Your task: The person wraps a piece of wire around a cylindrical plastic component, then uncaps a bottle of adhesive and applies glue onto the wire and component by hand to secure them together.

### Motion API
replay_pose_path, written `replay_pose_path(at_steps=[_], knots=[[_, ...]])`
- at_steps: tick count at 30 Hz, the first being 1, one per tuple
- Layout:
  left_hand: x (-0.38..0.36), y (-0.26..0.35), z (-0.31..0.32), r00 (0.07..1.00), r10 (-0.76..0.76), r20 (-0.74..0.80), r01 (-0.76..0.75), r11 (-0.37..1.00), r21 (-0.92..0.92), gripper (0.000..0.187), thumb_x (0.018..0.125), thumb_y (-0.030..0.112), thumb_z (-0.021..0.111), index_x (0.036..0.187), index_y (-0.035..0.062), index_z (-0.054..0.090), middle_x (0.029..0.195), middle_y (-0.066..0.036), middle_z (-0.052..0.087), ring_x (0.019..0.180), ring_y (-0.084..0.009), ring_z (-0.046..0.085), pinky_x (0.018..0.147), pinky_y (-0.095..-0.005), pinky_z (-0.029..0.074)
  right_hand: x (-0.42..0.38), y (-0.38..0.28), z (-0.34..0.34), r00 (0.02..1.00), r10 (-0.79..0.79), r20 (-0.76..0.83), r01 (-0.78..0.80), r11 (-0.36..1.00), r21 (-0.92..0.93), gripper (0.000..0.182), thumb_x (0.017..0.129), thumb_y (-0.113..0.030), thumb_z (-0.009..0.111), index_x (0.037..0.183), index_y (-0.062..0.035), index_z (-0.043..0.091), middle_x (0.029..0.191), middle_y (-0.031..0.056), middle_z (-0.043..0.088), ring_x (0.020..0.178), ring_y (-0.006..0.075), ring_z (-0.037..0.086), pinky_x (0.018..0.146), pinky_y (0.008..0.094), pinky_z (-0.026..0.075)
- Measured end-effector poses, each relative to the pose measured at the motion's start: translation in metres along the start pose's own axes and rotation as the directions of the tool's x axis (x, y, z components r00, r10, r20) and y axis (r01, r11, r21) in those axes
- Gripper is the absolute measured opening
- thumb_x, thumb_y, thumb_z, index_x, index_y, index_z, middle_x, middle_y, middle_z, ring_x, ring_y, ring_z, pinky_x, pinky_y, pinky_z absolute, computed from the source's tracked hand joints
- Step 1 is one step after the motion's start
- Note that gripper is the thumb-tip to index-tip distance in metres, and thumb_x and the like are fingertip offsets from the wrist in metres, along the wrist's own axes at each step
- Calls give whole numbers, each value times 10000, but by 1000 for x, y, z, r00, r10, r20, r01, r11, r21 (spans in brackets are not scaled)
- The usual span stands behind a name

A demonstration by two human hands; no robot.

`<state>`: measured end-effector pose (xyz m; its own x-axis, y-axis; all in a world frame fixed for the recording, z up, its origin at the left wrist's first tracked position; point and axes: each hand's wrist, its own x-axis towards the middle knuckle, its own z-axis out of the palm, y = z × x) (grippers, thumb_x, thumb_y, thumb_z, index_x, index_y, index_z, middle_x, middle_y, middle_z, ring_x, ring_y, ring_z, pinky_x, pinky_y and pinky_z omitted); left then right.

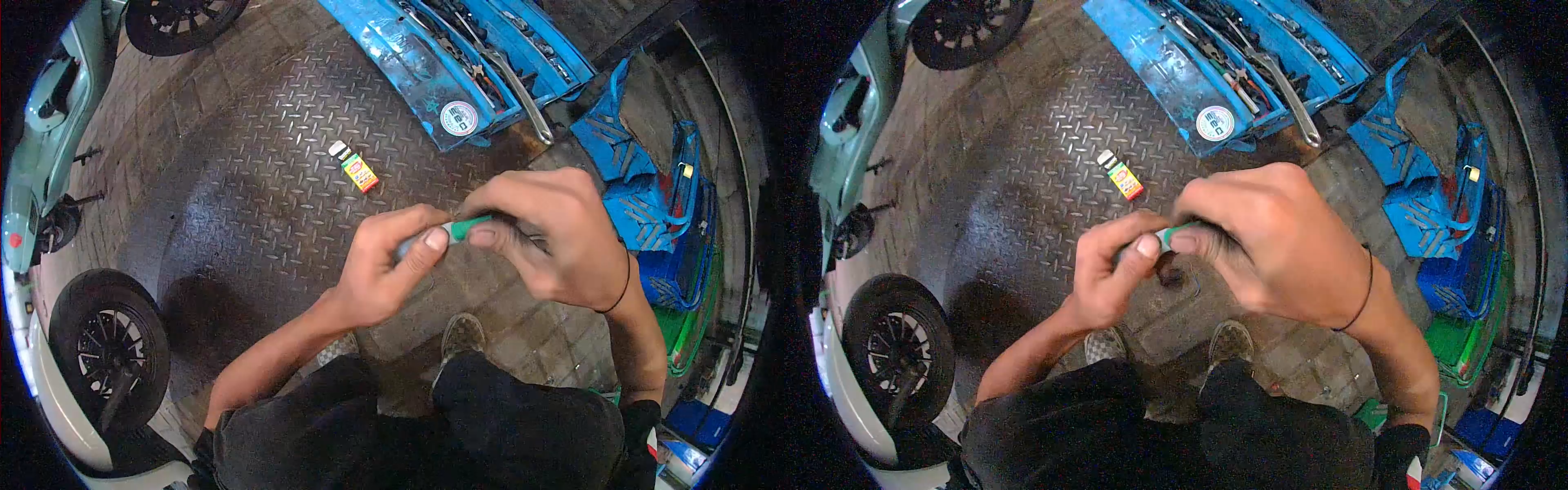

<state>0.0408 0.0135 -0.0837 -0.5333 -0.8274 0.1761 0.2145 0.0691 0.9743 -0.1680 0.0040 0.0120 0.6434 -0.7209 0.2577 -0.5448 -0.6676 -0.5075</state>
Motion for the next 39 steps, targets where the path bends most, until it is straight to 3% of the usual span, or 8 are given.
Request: replay_pose_path(at_steps=[1, 6, 9, 11, 15, 21, 27, 39], knots=[[2, 0, 1, 972, 224, -67, -190, 923, 334, 285, 1004, 215, 547, 975, -55, 633, 721, -116, 563, 596, -182, 541, 560, -337, 416, 0, -2, -3, 981, 174, 87, -173, 985, -20, 125, 771, -66, 724, 847, 5, 655, 755, 169, 639, 661, 351, 631, 587, 393, 491], [3, -1, 0, 913, 401, -73, -308, 795, 522, 252, 973, 186, 581, 974, -60, 637, 706, -146, 544, 603, -224, 557, 575, -367, 418, -3, -1, 9, 978, 200, 63, -203, 978, 47, 125, 777, -63, 709, 820, 11, 617, 720, 190, 601, 666, 385, 606, 578, 436, 465], [-3, 6, -1, 994, 82, -69, -59, 957, 285, 317, 1003, 243, 542, 950, -54, 638, 661, -116, 547, 589, -190, 542, 555, -344, 406, -4, -5, 10, 997, 64, -43, -65, 998, -25, 125, 729, -59, 693, 814, 0, 622, 715, 163, 592, 656, 366, 608, 559, 445, 465], [-5, 1, 0, 961, -269, 68, 273, 875, -399, 391, 1038, 305, 475, 927, -33, 639, 641, -67, 555, 575, -145, 517, 535, -304, 389, -4, -5, 9, 998, 11, -63, -18, 993, -113, 137, 713, -55, 692, 831, -9, 639, 729, 140, 597, 641, 343, 612, 550, 430, 474], [-6, 1, -3, 956, -241, 166, 293, 785, -546, 418, 1045, 322, 451, 918, -31, 635, 665, -56, 571, 578, -114, 503, 543, -272, 393, -3, -1, 4, 978, -169, -120, 159, 984, -86, 186, 696, -17, 670, 882, -23, 671, 807, 105, 643, 681, 297, 653, 574, 380, 517], [-10, -5, -5, 979, -145, 140, 198, 822, -534, 398, 1033, 293, 473, 996, -62, 648, 797, -92, 626, 705, -145, 573, 637, -296, 437, -11, 5, -5, 975, 2, -223, 45, 978, 203, 181, 694, 25, 732, 868, -19, 709, 857, 140, 708, 760, 267, 703, 647, 313, 545], [-2, -15, -11, 989, 48, 143, 25, 884, -467, 377, 1010, 289, 536, 1062, -68, 648, 1004, -147, 633, 923, -200, 585, 845, -342, 443, -50, 18, 35, 847, 487, -213, -105, 545, 832, 279, 773, -95, 830, 969, 11, 662, 951, 123, 699, 879, 185, 668, 798, 307, 516], [8, -20, -14, 971, 189, 147, -161, 970, -183, 362, 991, 319, 567, 1061, -17, 683, 1080, -152, 657, 1053, -234, 553, 938, -390, 405, -66, 23, 61, 847, 448, -286, -26, 573, 819, 248, 770, -122, 835, 937, -57, 664, 1013, 75, 591, 859, 144, 571, 743, 283, 465]])
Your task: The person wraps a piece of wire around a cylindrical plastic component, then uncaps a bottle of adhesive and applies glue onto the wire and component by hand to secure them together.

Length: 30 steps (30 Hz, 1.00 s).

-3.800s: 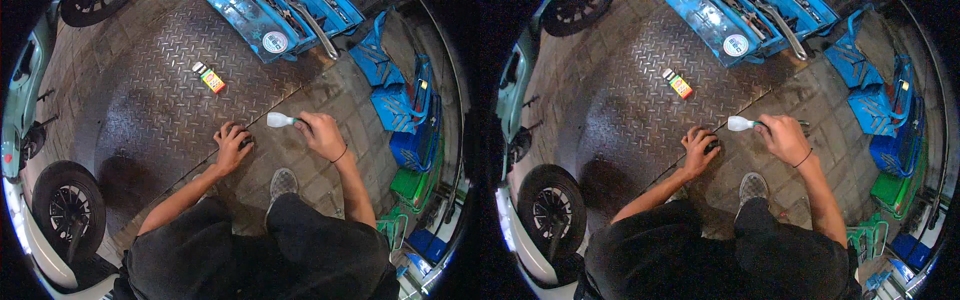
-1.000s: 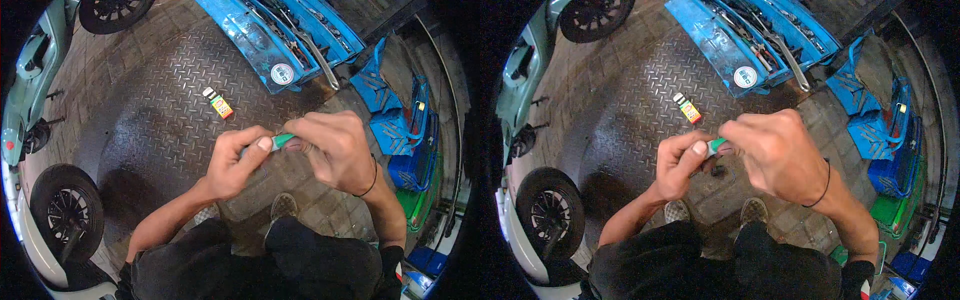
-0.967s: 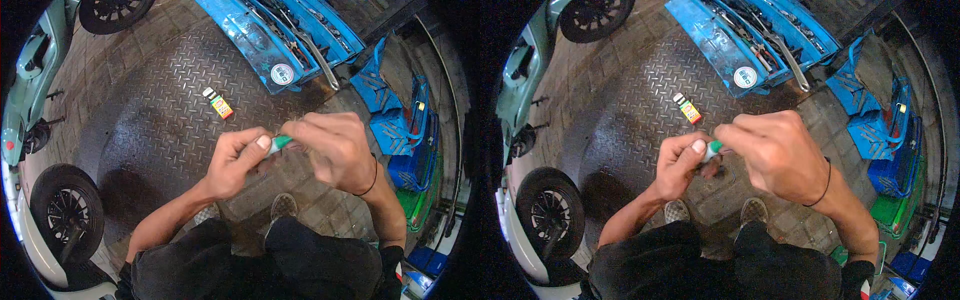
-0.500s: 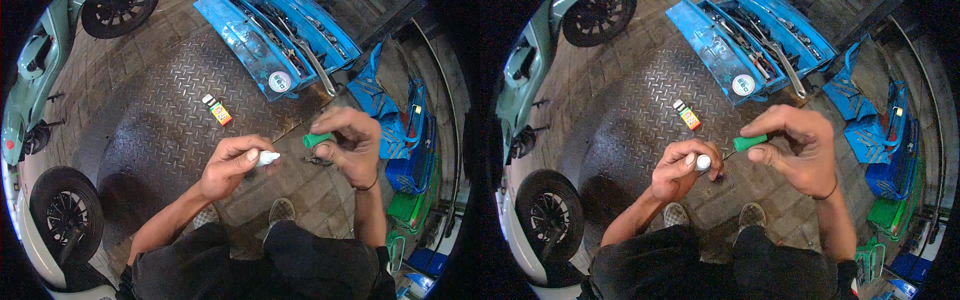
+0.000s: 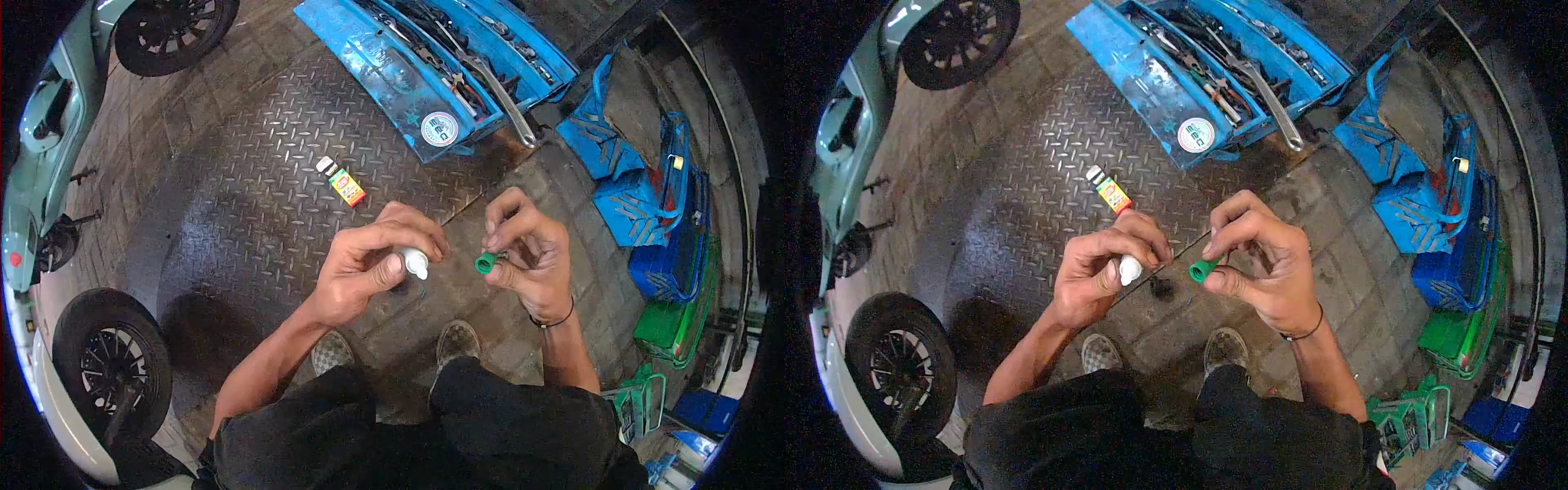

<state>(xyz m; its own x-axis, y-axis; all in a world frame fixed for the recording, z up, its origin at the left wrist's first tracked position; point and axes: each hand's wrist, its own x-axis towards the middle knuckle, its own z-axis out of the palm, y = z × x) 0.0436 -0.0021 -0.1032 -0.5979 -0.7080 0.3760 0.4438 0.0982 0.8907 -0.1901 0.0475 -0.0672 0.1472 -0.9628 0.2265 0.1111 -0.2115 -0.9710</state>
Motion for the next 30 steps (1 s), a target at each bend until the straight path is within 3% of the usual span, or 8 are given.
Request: replay_pose_path(at_steps=[4, 11, 14, 16, 17, 19, 22, 30], knots=[[1, 1, -1, 1000, 10, 15, -11, 1000, 14, 358, 982, 324, 577, 1051, -9, 690, 1082, -148, 663, 1058, -235, 551, 938, -396, 403, 1, -1, 2, 1000, -22, 9, 22, 996, -91, 236, 764, -141, 844, 917, -63, 681, 993, 46, 567, 790, 102, 500, 662, 255, 401], [0, 1, 1, 1000, -4, 12, 3, 1000, 17, 360, 973, 324, 589, 1048, -13, 690, 1090, -156, 658, 1056, -235, 556, 932, -403, 407, 1, 9, 1, 998, -60, 33, 65, 986, -156, 231, 801, -155, 816, 938, -50, 662, 970, 38, 583, 825, 109, 529, 675, 255, 414], [-4, 0, 2, 998, -47, -40, 46, 998, -32, 316, 966, 272, 610, 1058, -23, 678, 1108, -154, 643, 1060, -227, 564, 933, -386, 424, -4, 30, -5, 998, 48, 47, -34, 963, -268, 233, 819, -142, 779, 971, -31, 642, 971, 59, 606, 856, 156, 575, 733, 298, 449], [-9, -3, 1, 993, -89, -82, 84, 994, -68, 283, 960, 230, 627, 1069, -28, 667, 1116, -149, 634, 1059, -220, 570, 933, -374, 436, -11, 68, -14, 987, 162, -2, -139, 841, -523, 245, 811, -137, 749, 1002, -40, 631, 983, 86, 621, 892, 249, 599, 807, 367, 467], [-12, -6, -2, 982, -125, -145, 118, 991, -57, 254, 948, 178, 643, 1089, -33, 649, 1122, -139, 623, 1051, -210, 577, 931, -362, 448, -19, 90, -20, 985, 172, -8, -152, 841, -520, 245, 811, -137, 749, 1002, -40, 631, 983, 86, 621, 892, 249, 599, 807, 367, 467], [-20, -14, -6, 949, -181, -256, 173, 983, -54, 247, 916, 48, 668, 1134, -37, 590, 1106, -108, 595, 1028, -186, 592, 923, -338, 474, -41, 135, -35, 987, 148, -59, -141, 640, -755, 277, 787, -149, 743, 1023, -61, 629, 992, 108, 621, 954, 329, 582, 847, 430, 462], [-33, -31, -10, 929, -156, -336, 191, 979, 74, 278, 905, 130, 706, 1113, -9, 582, 1066, -102, 596, 982, -238, 627, 928, -401, 488, -76, 178, -44, 978, 185, -98, -185, 544, -819, 274, 788, -158, 741, 1032, -86, 638, 985, 104, 616, 988, 346, 564, 842, 447, 468], [-48, -56, 0, 881, -260, -396, 334, 934, 129, 298, 834, -43, 701, 1105, -11, 582, 1080, -74, 546, 1039, -192, 588, 953, -337, 463, -97, 202, -43, 983, 108, -151, -184, 452, -873, 337, 776, -144, 740, 1097, -121, 643, 981, 109, 610, 1002, 348, 564, 840, 446, 476]])
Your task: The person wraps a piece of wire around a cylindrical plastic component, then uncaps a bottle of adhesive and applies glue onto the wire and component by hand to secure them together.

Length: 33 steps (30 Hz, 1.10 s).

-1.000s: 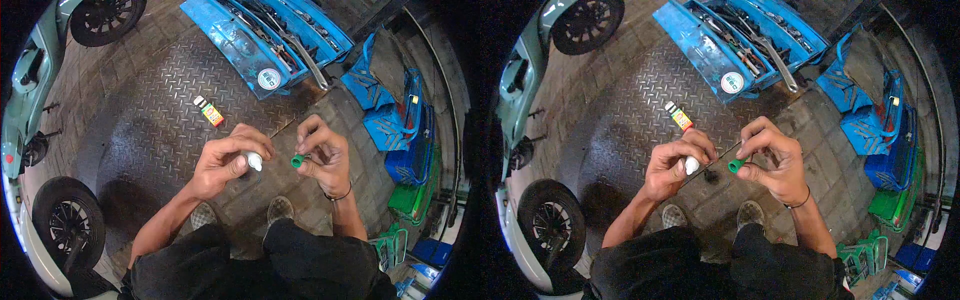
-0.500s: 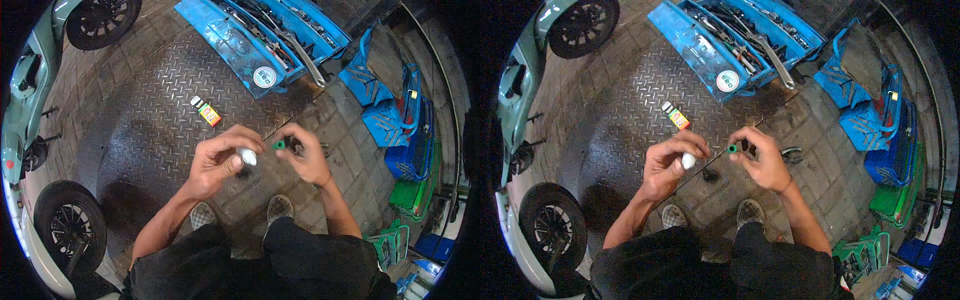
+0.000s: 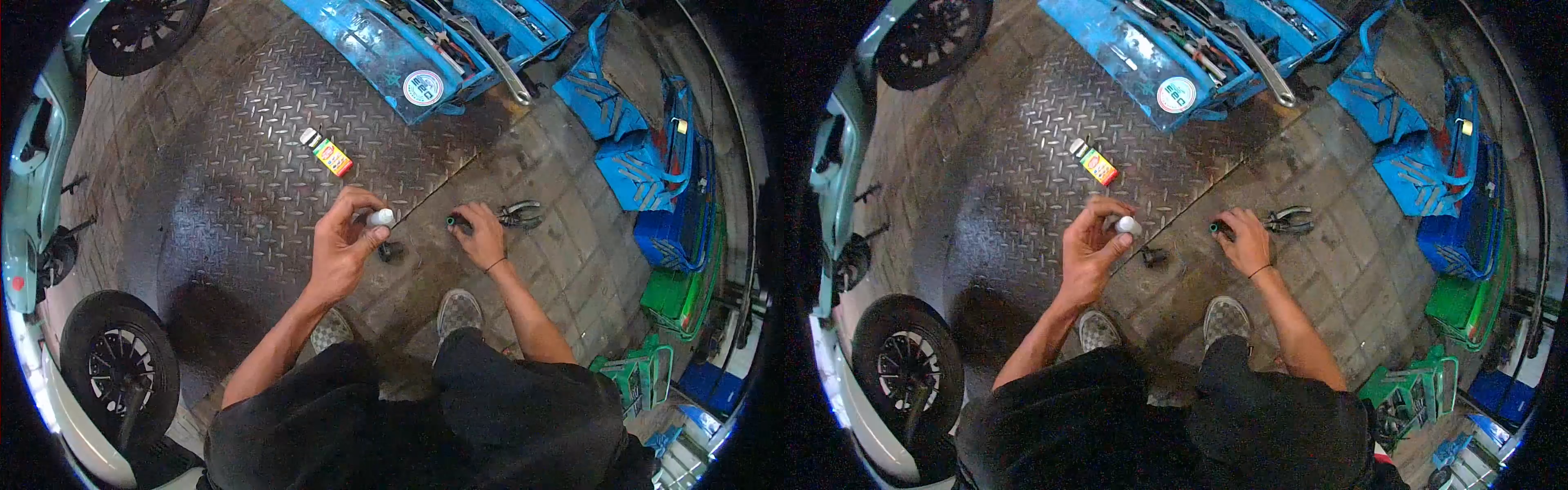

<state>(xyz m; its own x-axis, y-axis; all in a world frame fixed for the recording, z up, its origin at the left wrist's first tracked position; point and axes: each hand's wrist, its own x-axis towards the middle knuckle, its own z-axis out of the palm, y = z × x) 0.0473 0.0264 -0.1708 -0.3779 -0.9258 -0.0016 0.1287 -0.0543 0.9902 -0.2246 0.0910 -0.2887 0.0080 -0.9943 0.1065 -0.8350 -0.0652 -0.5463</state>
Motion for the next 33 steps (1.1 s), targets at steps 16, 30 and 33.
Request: replay_pose_path(at_steps=[16, 30, 33], knots=[[6, 11, 6, 969, 180, 167, -240, 839, 489, 340, 714, 77, 812, 1020, 20, 674, 1037, -84, 670, 1071, -254, 575, 969, -389, 431, 37, -117, -51, 987, -122, 100, 40, 806, 591, 422, 725, -94, 785, 1115, -19, 644, 987, 121, 675, 907, 284, 669, 791, 340, 520], [-46, -99, -12, 956, -23, 292, -245, 483, 841, 509, 749, 178, 804, 1162, 18, 554, 1152, -163, 512, 1076, -374, 496, 896, -463, 430, -24, -73, 20, 841, 317, 438, -538, 411, 736, 179, 862, -112, 690, 859, -41, 525, 785, 37, 634, 682, 99, 607, 581, 265, 494], [-47, -103, -12, 973, -40, 228, -161, 593, 789, 468, 760, 166, 803, 1130, 13, 562, 1113, -163, 521, 1037, -366, 520, 856, -439, 452, -26, -71, 34, 865, 387, 319, -501, 643, 579, 156, 850, -88, 703, 879, -18, 566, 757, 70, 637, 715, 154, 637, 626, 322, 502]])
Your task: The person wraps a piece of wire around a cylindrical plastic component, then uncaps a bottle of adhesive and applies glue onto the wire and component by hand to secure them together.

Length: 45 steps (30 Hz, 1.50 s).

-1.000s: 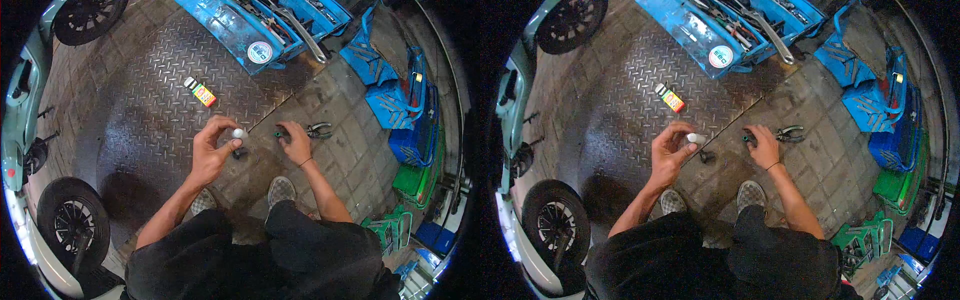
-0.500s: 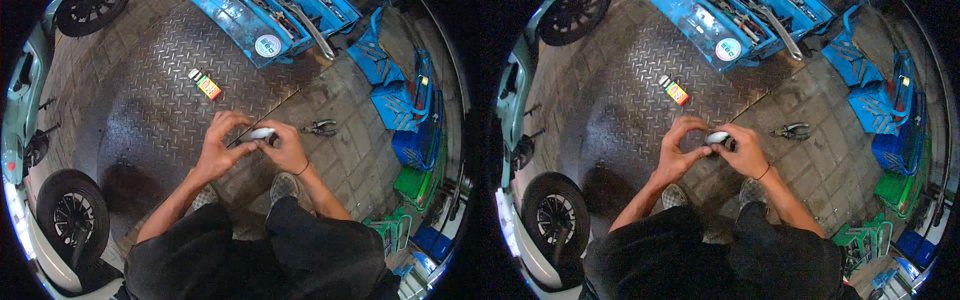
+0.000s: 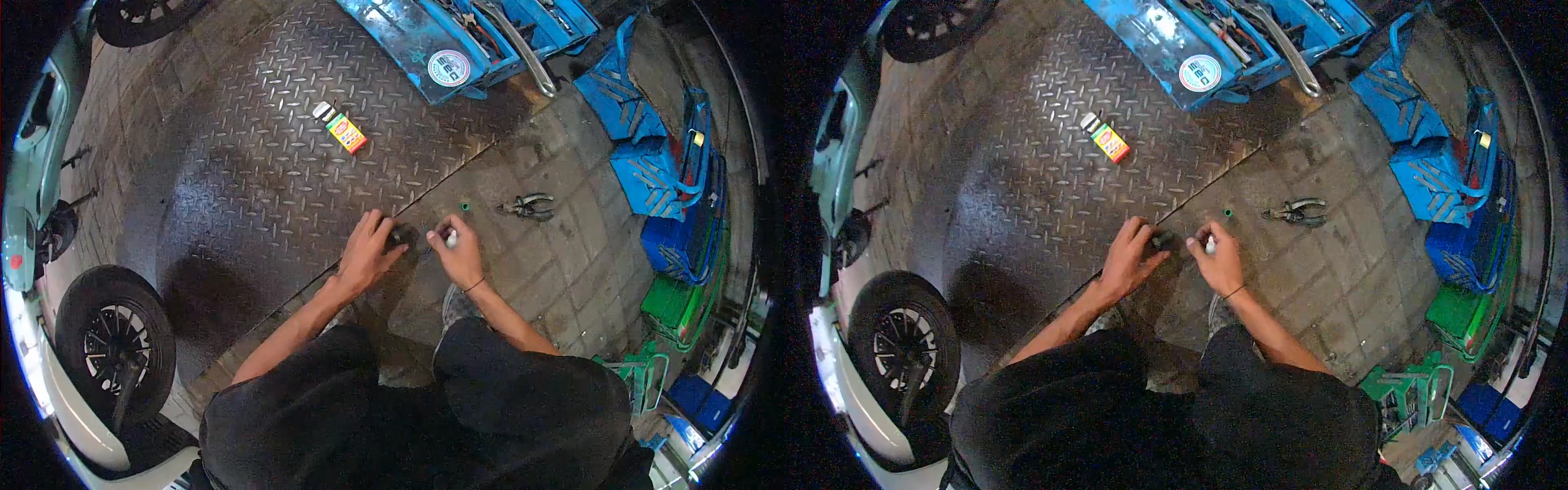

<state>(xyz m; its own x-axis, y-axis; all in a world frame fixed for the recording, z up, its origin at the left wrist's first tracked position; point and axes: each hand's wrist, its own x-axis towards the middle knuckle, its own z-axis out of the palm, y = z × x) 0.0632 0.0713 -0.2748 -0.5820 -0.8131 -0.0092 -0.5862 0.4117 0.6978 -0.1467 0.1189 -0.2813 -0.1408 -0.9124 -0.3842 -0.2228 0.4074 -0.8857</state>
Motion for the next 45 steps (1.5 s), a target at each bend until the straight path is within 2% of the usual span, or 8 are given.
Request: replay_pose_path(at_steps=[1, 7, 16, 23, 27, 29, 35, 45], knots=[[-1, 0, -1, 999, -15, -43, 14, 999, -29, 456, 764, 163, 804, 1122, 10, 567, 1086, -163, 524, 1014, -365, 534, 842, -429, 461, 0, 0, 3, 990, -121, -76, 109, 983, -145, 151, 839, -81, 712, 893, -11, 590, 745, 84, 637, 724, 187, 651, 644, 342, 502], [-2, 0, -7, 982, -112, -152, 91, 986, -138, 439, 757, 158, 819, 1091, -2, 584, 1011, -163, 530, 961, -362, 574, 815, -421, 485, 6, -2, 10, 909, -402, -106, 343, 869, -356, 205, 777, -79, 761, 934, -9, 649, 864, 144, 613, 793, 356, 641, 710, 409, 513], [1, 0, -16, 940, -282, -193, 209, 921, -330, 427, 714, 163, 855, 997, -12, 587, 1001, -121, 569, 895, -246, 607, 795, -365, 499, 7, 8, 7, 935, -352, 48, 319, 771, -551, 216, 766, -36, 721, 935, 3, 592, 916, 203, 583, 840, 428, 632, 708, 491, 520], [2, 1, -17, 895, -442, -60, 354, 787, -505, 395, 733, 144, 857, 939, 20, 544, 1012, -78, 656, 916, -149, 578, 835, -325, 482, 5, 13, 16, 950, -310, 44, 260, 704, -660, 242, 789, -88, 726, 962, -4, 579, 937, 211, 592, 827, 432, 645, 710, 521, 536], [-1, -7, -12, 883, -463, -79, 370, 788, -492, 415, 734, 138, 857, 951, 25, 522, 973, -69, 636, 907, -143, 572, 837, -318, 477, 7, 3, 7, 937, -347, 41, 300, 742, -600, 239, 795, -77, 725, 980, -5, 592, 938, 189, 592, 830, 411, 645, 702, 502, 534], [-1, -9, -10, 883, -440, -161, 290, 784, -549, 430, 717, 194, 847, 956, 3, 544, 836, -99, 619, 773, -180, 574, 717, -347, 487, 7, 1, 4, 922, -385, 38, 339, 757, -558, 246, 790, -71, 728, 986, -5, 595, 932, 179, 590, 835, 405, 643, 701, 495, 533], [1, -4, -15, 869, -459, -186, 326, 813, -483, 401, 737, 168, 832, 943, 8, 528, 832, -91, 604, 789, -169, 567, 733, -337, 484, 7, 2, 8, 928, -361, 90, 334, 702, -629, 277, 750, -18, 726, 994, -6, 594, 941, 172, 584, 847, 386, 643, 702, 466, 535], [2, 0, -20, 872, -474, -125, 306, 726, -616, 413, 753, 92, 820, 1011, 7, 509, 900, -60, 579, 860, -148, 564, 802, -304, 474, 12, 14, 13, 940, -333, 66, 253, 558, -790, 186, 904, -131, 598, 1048, -33, 531, 1018, 164, 587, 795, 385, 659, 658, 515, 525]])
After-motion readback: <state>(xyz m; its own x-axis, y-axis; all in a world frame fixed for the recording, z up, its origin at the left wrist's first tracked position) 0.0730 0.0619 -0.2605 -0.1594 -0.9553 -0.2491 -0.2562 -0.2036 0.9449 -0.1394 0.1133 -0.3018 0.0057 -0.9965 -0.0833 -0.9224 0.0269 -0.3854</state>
